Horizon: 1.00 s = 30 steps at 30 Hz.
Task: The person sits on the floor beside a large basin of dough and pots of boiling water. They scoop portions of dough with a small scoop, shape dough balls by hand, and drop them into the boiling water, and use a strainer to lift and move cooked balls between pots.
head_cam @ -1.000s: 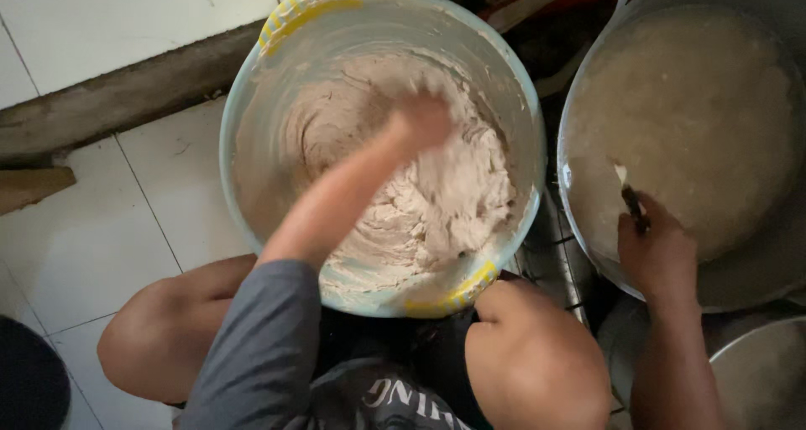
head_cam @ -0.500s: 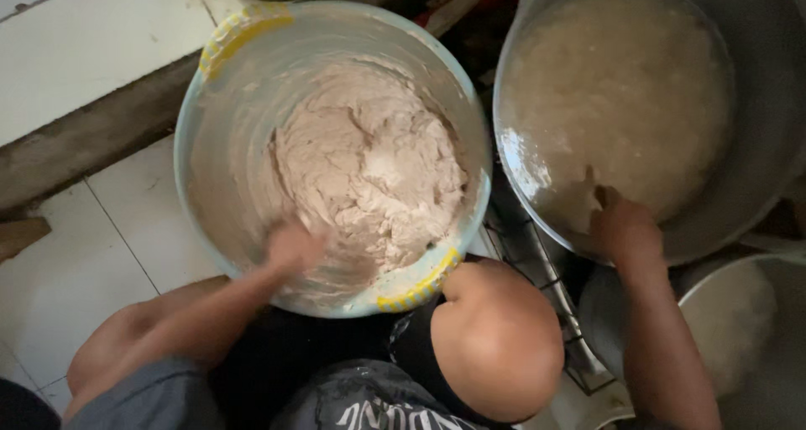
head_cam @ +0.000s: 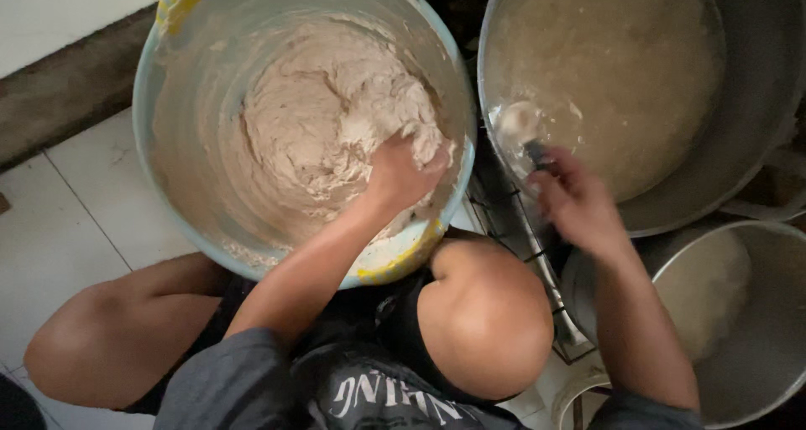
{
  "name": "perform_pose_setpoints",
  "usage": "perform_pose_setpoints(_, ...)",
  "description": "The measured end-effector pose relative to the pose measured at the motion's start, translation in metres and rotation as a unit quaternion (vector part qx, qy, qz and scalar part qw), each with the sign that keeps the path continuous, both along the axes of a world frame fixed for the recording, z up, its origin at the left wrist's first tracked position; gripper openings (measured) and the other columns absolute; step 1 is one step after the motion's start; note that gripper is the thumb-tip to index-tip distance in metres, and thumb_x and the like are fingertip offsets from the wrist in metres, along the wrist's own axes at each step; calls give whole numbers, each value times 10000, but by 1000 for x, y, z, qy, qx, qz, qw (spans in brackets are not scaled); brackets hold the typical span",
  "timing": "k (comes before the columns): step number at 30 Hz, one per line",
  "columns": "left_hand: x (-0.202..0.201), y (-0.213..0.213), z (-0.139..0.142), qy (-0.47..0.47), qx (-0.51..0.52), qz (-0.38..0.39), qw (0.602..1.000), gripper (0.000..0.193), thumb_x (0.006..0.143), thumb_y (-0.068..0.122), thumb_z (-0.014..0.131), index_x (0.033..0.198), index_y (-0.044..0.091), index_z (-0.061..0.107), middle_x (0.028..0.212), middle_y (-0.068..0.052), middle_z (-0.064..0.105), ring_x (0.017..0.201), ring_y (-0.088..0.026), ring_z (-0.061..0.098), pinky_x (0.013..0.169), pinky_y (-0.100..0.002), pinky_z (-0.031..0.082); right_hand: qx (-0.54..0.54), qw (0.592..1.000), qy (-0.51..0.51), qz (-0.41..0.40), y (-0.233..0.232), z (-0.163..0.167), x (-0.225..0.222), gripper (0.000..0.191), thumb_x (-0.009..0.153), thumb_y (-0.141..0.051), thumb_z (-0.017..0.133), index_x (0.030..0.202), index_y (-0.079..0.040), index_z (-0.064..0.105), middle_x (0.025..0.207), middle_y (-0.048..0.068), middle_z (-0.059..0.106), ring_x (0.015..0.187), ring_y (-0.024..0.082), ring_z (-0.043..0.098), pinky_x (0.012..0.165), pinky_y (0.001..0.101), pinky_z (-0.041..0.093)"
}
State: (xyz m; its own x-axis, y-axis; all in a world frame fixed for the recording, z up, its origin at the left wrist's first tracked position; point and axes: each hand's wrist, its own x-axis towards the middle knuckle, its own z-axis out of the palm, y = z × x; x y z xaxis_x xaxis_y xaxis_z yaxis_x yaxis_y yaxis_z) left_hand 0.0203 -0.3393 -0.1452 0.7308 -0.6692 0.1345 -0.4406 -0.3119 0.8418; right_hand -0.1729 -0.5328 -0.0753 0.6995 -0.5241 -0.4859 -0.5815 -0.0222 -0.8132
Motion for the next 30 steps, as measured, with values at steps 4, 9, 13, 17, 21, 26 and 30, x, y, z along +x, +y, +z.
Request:
perform_pose_setpoints(4,-4,-1,5,62,-101,-27,993,268,829,294,751,925,45,721,834,-166,737,764,-377,735,672,-462,584,78,996,22,49,29,12,10,404,1000,-164,555,1395,-81,567,916,-8,699,580,65,530,498,242,437)
perform_pose_setpoints(9,-12,-8,-9,10,9,-11,1000,169,801,215,741,866,59,742,808,-177,729,794,-400,721,700,-480,568,-136,975,-50,170,54,13,20,422,1051,-156,599,1459,-54,567,960,15,703,751,37,627,665,207,507)
perform_pose_setpoints(13,-12,-11,-20,44,201,16,979,247,716,251,750,846,41,755,850,-230,734,841,-449,702,751,-507,575,118,987,-6,108,44,0,19,425,1049,-175,562,1456,-56,574,921,34,695,648,106,534,577,275,475)
perform_pose_setpoints(17,-11,-7,-22,-60,225,74,970,485,721,445,791,959,23,783,981,-330,687,850,-508,679,726,-556,552,110,992,66,9,16,-15,5,532,998,-175,578,1525,-136,516,950,85,680,627,205,520,552,381,430)
perform_pose_setpoints(21,-18,-3,-28,2,176,96,980,459,772,415,761,994,12,775,1136,-367,650,882,-507,675,771,-541,559,-225,970,11,93,-12,-26,-9,476,1011,-136,613,1475,-64,537,1131,159,709,893,223,714,784,389,567)
perform_pose_setpoints(26,-15,-1,-39,16,35,65,997,351,877,301,750,1068,7,743,1032,-268,724,920,-440,717,819,-477,594,-288,952,87,63,-26,-22,-7,414,974,-139,659,1381,-68,632,1038,182,734,864,234,723,786,384,571)
perform_pose_setpoints(30,-20,-1,-33,93,-66,59,992,281,882,272,745,1024,31,738,909,-182,754,866,-377,755,749,-441,602,-50,997,63,23,0,-8,0,407,1023,-170,605,1422,-85,611,972,141,719,717,173,591,634,361,502)
